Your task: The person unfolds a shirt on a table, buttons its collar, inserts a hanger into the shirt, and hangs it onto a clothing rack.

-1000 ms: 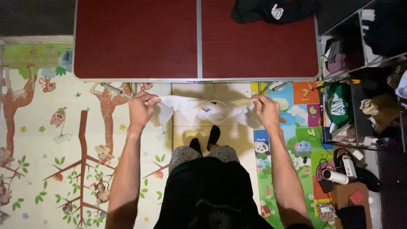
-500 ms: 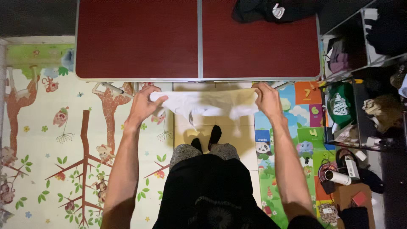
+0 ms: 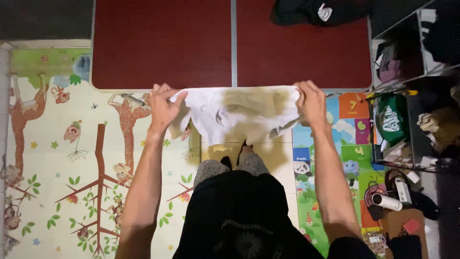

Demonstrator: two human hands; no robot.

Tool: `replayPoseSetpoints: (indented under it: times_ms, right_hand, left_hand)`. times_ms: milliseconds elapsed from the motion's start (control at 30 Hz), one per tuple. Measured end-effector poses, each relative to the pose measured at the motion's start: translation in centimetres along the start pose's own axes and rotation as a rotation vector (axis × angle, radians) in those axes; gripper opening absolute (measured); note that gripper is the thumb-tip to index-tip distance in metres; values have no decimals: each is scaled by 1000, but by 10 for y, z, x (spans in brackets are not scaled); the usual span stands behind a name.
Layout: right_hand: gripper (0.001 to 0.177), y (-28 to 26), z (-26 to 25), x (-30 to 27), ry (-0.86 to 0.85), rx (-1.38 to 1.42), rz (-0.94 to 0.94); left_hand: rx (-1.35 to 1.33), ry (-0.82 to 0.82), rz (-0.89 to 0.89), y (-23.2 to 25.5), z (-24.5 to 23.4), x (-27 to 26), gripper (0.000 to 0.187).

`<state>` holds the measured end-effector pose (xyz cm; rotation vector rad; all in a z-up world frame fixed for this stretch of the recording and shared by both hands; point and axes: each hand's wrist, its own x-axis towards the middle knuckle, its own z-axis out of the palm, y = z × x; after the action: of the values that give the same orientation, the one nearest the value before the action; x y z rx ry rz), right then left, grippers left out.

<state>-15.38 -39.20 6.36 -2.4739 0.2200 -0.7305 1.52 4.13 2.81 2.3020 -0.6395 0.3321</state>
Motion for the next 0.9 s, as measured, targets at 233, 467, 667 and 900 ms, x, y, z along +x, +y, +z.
replayPoseSetpoints:
  times_ms: [233, 467, 667, 900]
  right_hand:
    - [18, 13, 12, 48, -95, -21, -30]
    - [14, 51, 28, 127, -66, -83, -13]
    - [15, 84, 57, 220, -291, 46, -114]
    - [14, 133, 120, 339, -110, 23, -65]
  left_hand:
    - [-48, -223, -214, 14, -27, 53, 32]
    - [-72, -501, -422, -1, -13, 144, 36]
    - [-103, -390, -535, -7, 12, 231, 33]
    - [-91, -190, -571, -37, 77, 346, 22]
